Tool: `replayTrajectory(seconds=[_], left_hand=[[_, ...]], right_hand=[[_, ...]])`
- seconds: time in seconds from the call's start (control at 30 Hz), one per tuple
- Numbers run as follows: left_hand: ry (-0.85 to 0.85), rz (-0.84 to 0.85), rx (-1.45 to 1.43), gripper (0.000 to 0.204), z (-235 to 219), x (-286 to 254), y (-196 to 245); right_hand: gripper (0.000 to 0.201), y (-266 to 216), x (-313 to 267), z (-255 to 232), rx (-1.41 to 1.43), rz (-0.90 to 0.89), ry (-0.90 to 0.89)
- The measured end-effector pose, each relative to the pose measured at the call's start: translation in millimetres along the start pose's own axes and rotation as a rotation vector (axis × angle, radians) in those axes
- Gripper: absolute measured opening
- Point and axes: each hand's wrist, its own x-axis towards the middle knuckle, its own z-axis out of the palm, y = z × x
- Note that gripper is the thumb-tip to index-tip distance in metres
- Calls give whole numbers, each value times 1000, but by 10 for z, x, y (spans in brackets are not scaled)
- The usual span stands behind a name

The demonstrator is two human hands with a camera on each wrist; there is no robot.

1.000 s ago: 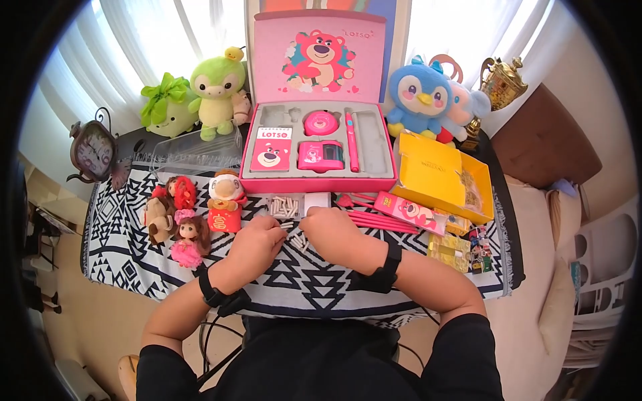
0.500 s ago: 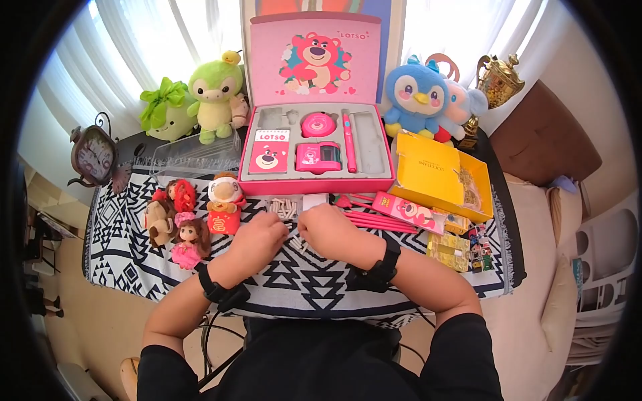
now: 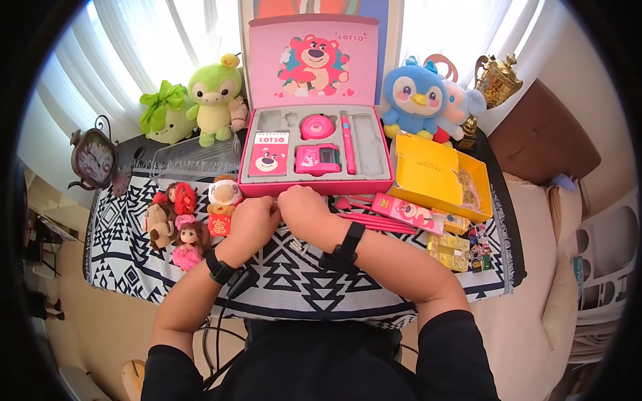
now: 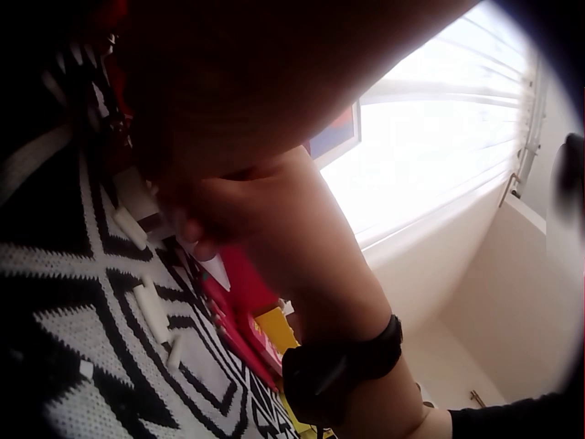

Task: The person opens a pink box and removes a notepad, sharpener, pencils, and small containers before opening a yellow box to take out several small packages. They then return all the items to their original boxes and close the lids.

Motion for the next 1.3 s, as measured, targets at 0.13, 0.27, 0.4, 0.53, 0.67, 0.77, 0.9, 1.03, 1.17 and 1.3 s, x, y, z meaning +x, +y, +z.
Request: replayTrajectory(seconds=[0.13, 0.27, 0.4, 0.53, 0.67, 0.77, 0.9, 1.03, 1.17, 1.3], left_hand=[[-19, -6, 28, 21, -11, 16, -33], [6, 12, 27, 18, -13, -19, -57], [22, 112, -69, 13, -116, -250, -7], [13, 272, -63, 8, -45, -470, 33], [63, 303, 17, 5, 47, -446, -1], [2, 307, 38, 4, 98, -438, -2], [-7, 310, 45, 4, 117, -434, 11], [-13, 273, 42, 7, 157, -425, 41], [3, 251, -15, 9, 169, -434, 19], [97, 129, -147, 12, 44, -381, -34]], right_hand=[[13, 139, -25, 66, -12, -59, 40], [11, 137, -289, -49, 83, -136, 171], [11, 154, -617, -98, 81, -139, 108], [14, 117, -802, -67, 122, -137, 7], [13, 97, -858, -18, 95, -117, -72], [11, 124, -862, 13, 119, -146, -43], [9, 121, -855, 17, 114, -138, -65], [7, 115, -842, 2, 175, -191, -59], [5, 129, -833, 13, 250, -233, -69], [5, 114, -845, 23, 261, -229, -34]])
